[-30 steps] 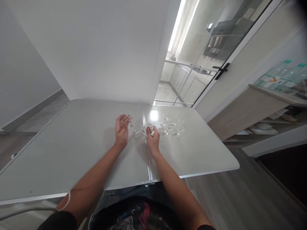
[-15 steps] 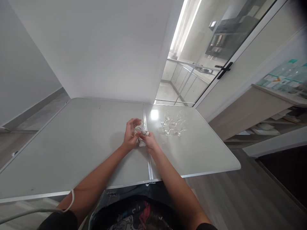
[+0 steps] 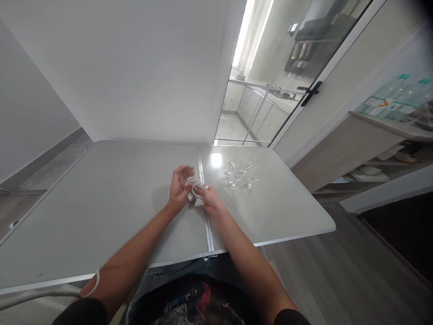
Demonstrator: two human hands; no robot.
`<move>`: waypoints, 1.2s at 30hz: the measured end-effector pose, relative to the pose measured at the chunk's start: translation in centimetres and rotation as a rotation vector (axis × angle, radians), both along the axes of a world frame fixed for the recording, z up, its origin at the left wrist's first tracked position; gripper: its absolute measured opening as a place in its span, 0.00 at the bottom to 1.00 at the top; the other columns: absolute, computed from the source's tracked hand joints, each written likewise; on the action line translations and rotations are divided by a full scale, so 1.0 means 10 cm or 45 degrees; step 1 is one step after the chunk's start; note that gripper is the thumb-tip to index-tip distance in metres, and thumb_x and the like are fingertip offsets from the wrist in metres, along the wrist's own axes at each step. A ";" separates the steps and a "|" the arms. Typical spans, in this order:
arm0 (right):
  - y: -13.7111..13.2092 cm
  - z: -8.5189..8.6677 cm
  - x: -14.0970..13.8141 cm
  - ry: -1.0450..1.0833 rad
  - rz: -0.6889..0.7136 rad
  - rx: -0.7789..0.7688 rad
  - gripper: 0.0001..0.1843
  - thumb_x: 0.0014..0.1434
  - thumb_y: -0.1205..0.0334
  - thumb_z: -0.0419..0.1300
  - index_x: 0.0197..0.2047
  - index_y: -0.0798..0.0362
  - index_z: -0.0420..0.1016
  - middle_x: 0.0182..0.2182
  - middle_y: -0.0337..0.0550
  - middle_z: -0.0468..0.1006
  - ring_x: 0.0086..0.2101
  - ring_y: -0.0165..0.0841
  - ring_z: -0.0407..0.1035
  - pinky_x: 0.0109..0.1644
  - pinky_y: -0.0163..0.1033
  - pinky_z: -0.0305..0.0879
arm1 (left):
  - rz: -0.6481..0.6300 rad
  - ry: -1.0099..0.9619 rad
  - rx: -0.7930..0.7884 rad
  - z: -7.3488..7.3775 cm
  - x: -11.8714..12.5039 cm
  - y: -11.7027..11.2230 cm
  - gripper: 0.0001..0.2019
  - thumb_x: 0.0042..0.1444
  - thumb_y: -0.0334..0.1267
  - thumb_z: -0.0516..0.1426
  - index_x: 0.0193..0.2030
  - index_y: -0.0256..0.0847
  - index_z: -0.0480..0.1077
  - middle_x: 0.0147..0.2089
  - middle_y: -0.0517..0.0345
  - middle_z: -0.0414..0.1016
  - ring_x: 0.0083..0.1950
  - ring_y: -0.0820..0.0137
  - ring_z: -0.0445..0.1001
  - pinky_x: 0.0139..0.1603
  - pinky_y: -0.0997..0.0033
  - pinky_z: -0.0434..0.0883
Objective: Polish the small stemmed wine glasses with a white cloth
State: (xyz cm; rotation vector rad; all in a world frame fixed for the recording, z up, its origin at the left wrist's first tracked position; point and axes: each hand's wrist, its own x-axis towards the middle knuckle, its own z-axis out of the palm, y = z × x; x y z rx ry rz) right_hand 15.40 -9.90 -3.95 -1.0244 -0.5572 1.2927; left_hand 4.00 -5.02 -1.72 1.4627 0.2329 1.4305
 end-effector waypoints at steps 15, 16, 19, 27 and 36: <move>-0.07 0.11 0.07 -0.469 -0.316 0.035 0.14 0.50 0.53 0.67 0.36 0.53 0.76 0.24 0.34 0.70 0.24 0.28 0.61 0.27 0.33 0.59 | 0.136 0.005 -0.023 0.02 -0.04 0.03 0.28 0.61 0.51 0.61 0.64 0.47 0.61 0.61 0.42 0.67 0.62 0.57 0.69 0.63 0.51 0.67; -0.08 0.14 0.09 -0.542 -0.354 0.068 0.11 0.52 0.53 0.64 0.36 0.52 0.76 0.24 0.33 0.69 0.24 0.27 0.60 0.27 0.33 0.57 | 0.166 -0.001 -0.041 0.02 -0.04 0.04 0.28 0.61 0.52 0.61 0.64 0.47 0.62 0.61 0.42 0.67 0.62 0.57 0.68 0.64 0.51 0.67; -0.14 0.22 0.16 -0.758 -0.404 0.118 0.16 0.59 0.50 0.59 0.26 0.52 0.71 0.23 0.35 0.65 0.25 0.28 0.58 0.28 0.34 0.55 | 0.229 -0.012 -0.086 0.03 -0.05 0.05 0.28 0.60 0.53 0.62 0.64 0.47 0.63 0.60 0.43 0.68 0.63 0.57 0.69 0.64 0.52 0.67; -0.16 0.22 0.01 -1.132 -0.108 0.337 0.10 0.59 0.52 0.64 0.42 0.45 0.78 0.30 0.36 0.77 0.28 0.32 0.67 0.37 0.38 0.63 | 0.094 0.023 -0.097 0.01 -0.03 0.04 0.31 0.55 0.51 0.67 0.62 0.44 0.65 0.58 0.43 0.71 0.62 0.57 0.71 0.66 0.50 0.66; -0.20 0.18 0.05 -1.619 -0.227 0.258 0.12 0.61 0.58 0.60 0.26 0.49 0.74 0.26 0.41 0.76 0.28 0.35 0.68 0.36 0.41 0.60 | -0.127 0.129 0.041 -0.01 0.01 0.00 0.38 0.53 0.57 0.66 0.66 0.45 0.63 0.67 0.38 0.64 0.64 0.52 0.69 0.67 0.45 0.63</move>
